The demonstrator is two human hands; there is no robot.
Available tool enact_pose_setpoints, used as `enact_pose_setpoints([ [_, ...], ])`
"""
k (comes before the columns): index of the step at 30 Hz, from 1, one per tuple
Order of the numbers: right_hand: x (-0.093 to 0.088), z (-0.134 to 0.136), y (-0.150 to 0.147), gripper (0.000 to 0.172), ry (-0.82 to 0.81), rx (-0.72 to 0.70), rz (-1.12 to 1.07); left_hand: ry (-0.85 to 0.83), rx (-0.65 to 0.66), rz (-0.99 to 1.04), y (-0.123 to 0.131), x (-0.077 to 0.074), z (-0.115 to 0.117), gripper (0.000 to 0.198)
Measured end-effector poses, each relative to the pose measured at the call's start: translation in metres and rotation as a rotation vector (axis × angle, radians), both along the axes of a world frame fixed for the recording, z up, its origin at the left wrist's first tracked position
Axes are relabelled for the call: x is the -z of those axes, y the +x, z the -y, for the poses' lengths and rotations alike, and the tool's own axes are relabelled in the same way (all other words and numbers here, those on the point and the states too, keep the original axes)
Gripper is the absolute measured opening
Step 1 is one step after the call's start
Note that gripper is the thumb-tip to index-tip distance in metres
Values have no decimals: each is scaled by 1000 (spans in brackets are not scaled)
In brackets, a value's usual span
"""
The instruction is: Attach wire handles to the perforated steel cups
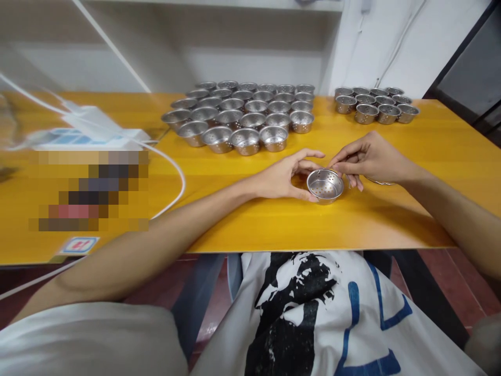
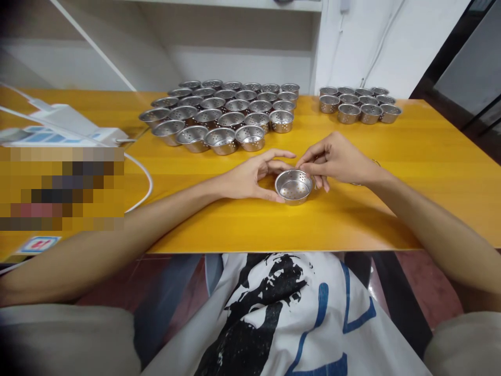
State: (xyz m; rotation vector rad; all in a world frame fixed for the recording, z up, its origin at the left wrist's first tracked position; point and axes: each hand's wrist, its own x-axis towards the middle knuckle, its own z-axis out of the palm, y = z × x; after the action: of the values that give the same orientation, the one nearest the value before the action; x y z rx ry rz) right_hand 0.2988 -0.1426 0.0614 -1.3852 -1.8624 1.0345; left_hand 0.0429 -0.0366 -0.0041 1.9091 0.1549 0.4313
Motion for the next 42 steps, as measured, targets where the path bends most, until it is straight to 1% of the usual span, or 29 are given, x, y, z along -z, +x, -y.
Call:
enact_pose_setpoints([
  [10, -3, 4, -4, 27, 7, 27, 11, -8, 0, -8, -1, -2, 2, 100],
  [17, 3, 3, -5, 31, 9, 47, -13, 15, -13, -8, -1, 0, 1, 100],
  [24, 3, 3, -6, 35, 10, 81, 3, -4, -10, -12, -1, -1, 1, 90],
  [28, 4, 5, -10, 32, 4, 106, 9, 7, 3, 5, -1, -3, 2, 82],
  [31, 7, 7, -15, 34, 15, 119, -70, 27, 11, 14, 0, -4, 2, 74],
  [34, 11, 6, -19, 40, 16, 118, -235, 20, 10, 28, 0, -4, 2, 77],
  [36, 12, 5, -20, 41, -17, 110, -321, -3, 12, 29, 0, -3, 2, 81],
  [38, 13, 4, -20, 40, -62, 95, -371, -14, 14, 17, 0, -2, 0, 83],
  [42, 15, 2, -18, 41, -110, 63, -432, 8, 25, 10, 0, -2, -2, 78],
])
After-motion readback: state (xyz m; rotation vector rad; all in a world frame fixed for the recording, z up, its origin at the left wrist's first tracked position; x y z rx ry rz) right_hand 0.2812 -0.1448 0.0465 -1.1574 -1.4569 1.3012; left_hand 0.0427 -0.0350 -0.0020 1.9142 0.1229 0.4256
